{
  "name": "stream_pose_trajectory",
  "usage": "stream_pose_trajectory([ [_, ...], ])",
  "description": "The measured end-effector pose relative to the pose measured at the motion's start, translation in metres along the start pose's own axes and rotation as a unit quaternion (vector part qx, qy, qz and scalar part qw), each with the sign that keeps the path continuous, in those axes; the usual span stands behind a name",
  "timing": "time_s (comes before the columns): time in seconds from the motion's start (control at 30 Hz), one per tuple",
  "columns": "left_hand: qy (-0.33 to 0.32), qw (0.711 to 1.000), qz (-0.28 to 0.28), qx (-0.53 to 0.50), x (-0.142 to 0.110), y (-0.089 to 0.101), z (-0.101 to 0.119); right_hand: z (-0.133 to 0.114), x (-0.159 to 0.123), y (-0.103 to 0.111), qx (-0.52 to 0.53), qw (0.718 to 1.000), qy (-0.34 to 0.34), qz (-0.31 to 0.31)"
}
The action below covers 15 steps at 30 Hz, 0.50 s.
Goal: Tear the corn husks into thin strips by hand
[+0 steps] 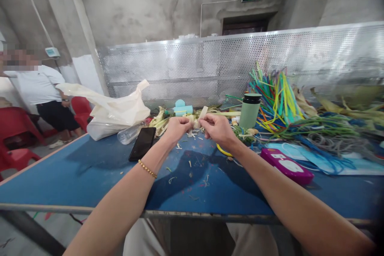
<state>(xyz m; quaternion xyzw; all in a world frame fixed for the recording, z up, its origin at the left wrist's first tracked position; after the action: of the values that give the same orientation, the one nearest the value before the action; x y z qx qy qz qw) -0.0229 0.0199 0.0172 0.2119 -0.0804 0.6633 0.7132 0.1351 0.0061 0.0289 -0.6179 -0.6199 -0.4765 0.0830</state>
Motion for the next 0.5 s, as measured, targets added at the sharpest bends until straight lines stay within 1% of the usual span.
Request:
stream_pose_trajectory([
  [0.17,-0.014,0.999,-0.038,0.005,-0.0021,-0.0022,0.0005,0.0030,0.0035,-0.0009,-0.028,0.999,0.032,0.032],
  [0.37,0.011,0.994,-0.096,-0.055,-0.0055,-0.0042,0.0046,0.0063,0.0047,-0.0001,-0.112,0.989,0.072,0.066],
  [0.5,0.027,0.989,-0.114,-0.090,-0.0056,-0.0051,0.0041,0.0069,0.0042,-0.0005,-0.159,0.978,0.105,0.080],
])
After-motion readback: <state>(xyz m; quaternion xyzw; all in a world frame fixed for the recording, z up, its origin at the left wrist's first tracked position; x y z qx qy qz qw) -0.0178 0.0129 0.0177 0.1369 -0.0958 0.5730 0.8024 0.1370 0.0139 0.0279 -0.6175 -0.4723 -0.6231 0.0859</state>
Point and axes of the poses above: each hand's wrist, its own x-axis towards the middle knuckle, its own y-axis out of the back of the hand, z = x × y, the point moved 2 cm from there along x, towards the middle knuckle, and after that the axes turned 4 degrees about y, right-handed, at the moved point
